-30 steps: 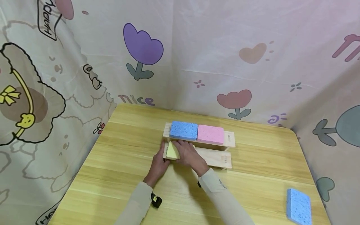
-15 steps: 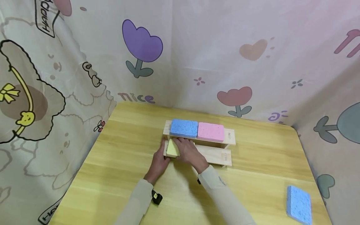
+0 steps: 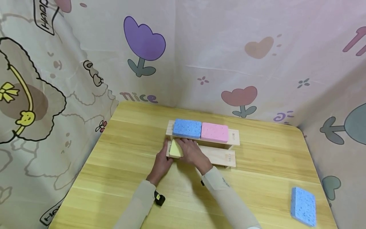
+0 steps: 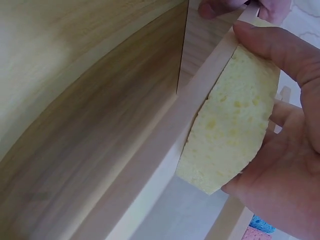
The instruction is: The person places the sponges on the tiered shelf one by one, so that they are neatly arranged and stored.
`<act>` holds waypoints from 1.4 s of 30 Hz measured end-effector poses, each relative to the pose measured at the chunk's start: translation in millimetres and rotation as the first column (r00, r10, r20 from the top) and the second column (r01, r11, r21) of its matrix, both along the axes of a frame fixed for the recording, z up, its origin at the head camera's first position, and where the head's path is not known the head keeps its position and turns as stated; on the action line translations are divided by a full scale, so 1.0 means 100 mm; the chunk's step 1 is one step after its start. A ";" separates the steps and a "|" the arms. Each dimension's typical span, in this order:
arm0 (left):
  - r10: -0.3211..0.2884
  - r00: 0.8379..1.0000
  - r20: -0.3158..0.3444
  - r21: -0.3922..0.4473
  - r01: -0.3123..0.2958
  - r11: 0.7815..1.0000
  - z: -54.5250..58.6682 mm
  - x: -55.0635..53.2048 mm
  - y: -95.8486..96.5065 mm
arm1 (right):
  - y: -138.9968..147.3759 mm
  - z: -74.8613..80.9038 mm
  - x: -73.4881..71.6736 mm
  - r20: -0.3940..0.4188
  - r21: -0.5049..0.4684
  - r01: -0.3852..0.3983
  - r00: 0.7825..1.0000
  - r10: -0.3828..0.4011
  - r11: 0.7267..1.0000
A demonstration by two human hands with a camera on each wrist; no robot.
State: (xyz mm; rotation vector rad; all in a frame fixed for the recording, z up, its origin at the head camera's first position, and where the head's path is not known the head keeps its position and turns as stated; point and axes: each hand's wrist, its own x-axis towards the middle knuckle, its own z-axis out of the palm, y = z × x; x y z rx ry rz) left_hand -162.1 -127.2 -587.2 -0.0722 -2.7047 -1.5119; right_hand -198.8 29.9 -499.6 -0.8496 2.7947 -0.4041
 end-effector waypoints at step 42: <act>-0.003 0.997 0.073 0.038 0.000 0.999 0.07 0.04 0.02 | 0.97 -0.25 0.56 -0.069 -0.250 0.195 0.973 -0.218 0.948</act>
